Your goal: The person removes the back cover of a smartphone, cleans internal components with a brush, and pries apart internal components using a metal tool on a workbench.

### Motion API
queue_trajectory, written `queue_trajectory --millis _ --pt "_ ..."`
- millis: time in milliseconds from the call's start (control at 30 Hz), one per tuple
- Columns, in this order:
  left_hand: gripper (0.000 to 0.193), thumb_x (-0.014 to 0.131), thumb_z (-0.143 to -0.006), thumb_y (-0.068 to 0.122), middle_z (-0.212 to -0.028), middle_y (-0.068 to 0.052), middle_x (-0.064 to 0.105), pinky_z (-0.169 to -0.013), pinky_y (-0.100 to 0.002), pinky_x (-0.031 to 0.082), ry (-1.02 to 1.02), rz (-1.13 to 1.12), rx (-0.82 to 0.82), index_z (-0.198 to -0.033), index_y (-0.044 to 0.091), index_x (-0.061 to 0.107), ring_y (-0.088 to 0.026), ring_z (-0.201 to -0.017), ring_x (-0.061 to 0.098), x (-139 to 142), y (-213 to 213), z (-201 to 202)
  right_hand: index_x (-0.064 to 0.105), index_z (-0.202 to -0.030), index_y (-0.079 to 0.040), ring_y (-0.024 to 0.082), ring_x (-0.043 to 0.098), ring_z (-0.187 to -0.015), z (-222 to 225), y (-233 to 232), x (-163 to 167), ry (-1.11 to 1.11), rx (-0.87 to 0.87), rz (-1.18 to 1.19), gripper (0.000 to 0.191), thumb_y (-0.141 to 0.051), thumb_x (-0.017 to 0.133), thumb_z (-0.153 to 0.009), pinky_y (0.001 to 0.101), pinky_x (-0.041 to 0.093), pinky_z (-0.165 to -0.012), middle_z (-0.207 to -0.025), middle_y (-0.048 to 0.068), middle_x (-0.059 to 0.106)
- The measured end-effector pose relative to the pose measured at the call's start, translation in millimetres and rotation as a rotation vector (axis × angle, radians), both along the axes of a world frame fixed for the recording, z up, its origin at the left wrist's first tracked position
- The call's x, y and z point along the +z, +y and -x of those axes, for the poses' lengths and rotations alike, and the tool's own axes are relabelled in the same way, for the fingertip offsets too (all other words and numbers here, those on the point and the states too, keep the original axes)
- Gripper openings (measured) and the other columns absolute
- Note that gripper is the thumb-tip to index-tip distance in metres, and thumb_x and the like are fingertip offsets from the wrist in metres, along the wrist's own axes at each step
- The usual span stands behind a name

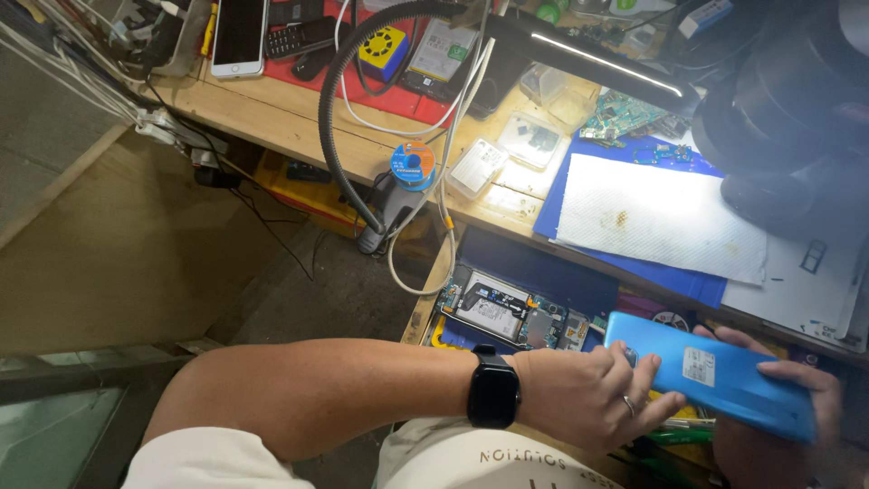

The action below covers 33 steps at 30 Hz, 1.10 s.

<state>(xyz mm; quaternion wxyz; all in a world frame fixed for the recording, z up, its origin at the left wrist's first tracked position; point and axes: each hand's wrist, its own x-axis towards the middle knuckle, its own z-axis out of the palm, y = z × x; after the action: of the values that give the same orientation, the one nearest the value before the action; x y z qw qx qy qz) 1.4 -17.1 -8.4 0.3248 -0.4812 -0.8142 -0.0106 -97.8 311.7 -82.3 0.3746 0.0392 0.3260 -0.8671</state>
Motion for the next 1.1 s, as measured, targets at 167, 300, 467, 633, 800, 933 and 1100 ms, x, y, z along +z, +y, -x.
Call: queue_trajectory --millis 167,300,467,633,800,933,1100 --pt "0.043 0.051 -0.109 0.023 -0.113 -0.034 0.073 -0.079 -0.041 0.064 0.000 -0.023 0.051 -0.139 -0.005 0.061 -0.032 -0.087 0.075 0.7 -9.6 -2.8 0.031 -0.127 -0.002 0.043 0.058 -0.133 -55.8 -82.7 49.1 1.055 -0.310 -0.866 0.051 0.002 0.063 -0.087 0.0492 0.054 -0.105 -0.138 0.034 0.053" --pt "0.043 0.053 -0.105 0.023 -0.111 -0.033 0.073 -0.078 -0.041 0.064 0.025 -0.041 0.075 -0.134 -0.008 0.062 -0.031 -0.085 0.074 2.7 -19.0 -2.8 0.028 -0.127 -0.006 0.041 0.061 -0.135 -63.7 -115.0 78.9 1.061 -0.316 -0.936 0.053 0.006 0.064 -0.090 0.0452 0.060 -0.105 -0.138 0.033 0.056" --pt "0.042 0.053 -0.103 0.022 -0.111 -0.032 0.072 -0.078 -0.041 0.063 0.024 -0.022 0.072 -0.133 -0.006 0.063 -0.030 -0.084 0.073 4.7 -25.3 0.3 0.028 -0.129 -0.006 0.041 0.061 -0.136 -61.2 -119.6 82.8 1.124 -0.263 -0.985 0.058 0.002 0.068 -0.087 0.0426 0.061 -0.101 -0.141 0.033 0.056" --pt "0.042 0.054 -0.103 0.023 -0.113 -0.030 0.071 -0.079 -0.038 0.063 0.012 -0.019 0.063 -0.133 -0.004 0.063 -0.028 -0.086 0.072 3.9 -25.2 2.2 0.029 -0.130 -0.007 0.041 0.060 -0.138 -55.4 -112.2 75.5 1.118 -0.233 -0.897 0.058 -0.001 0.067 -0.087 0.0393 0.061 -0.096 -0.143 0.033 0.055" --pt "0.042 0.054 -0.103 0.023 -0.113 -0.030 0.071 -0.079 -0.035 0.061 -0.026 -0.038 0.062 -0.134 -0.003 0.063 -0.027 -0.088 0.072 3.8 -26.2 2.9 0.031 -0.127 -0.008 0.042 0.061 -0.137 -57.9 -114.0 76.7 1.052 -0.288 -0.880 0.052 0.003 0.066 -0.091 0.0402 0.063 -0.095 -0.139 0.033 0.057" --pt "0.041 0.056 -0.103 0.023 -0.112 -0.029 0.071 -0.080 -0.033 0.060 -0.022 -0.044 0.067 -0.133 -0.003 0.064 -0.026 -0.087 0.072 4.9 -28.0 2.2 0.033 -0.127 -0.008 0.042 0.061 -0.137 -59.1 -117.9 79.7 0.964 -0.313 -0.771 0.050 0.003 0.066 -0.092 0.0425 0.059 -0.095 -0.139 0.032 0.056" --pt "0.039 0.057 -0.102 0.024 -0.105 -0.026 0.072 -0.072 -0.032 0.058 -0.035 -0.068 0.038 -0.129 -0.004 0.066 -0.025 -0.082 0.071 6.4 -27.0 2.9 0.033 -0.127 -0.008 0.041 0.061 -0.136 -57.9 -118.4 77.5 0.985 -0.318 -0.754 0.055 0.003 0.069 -0.088 0.0448 0.061 -0.100 -0.139 0.032 0.056"
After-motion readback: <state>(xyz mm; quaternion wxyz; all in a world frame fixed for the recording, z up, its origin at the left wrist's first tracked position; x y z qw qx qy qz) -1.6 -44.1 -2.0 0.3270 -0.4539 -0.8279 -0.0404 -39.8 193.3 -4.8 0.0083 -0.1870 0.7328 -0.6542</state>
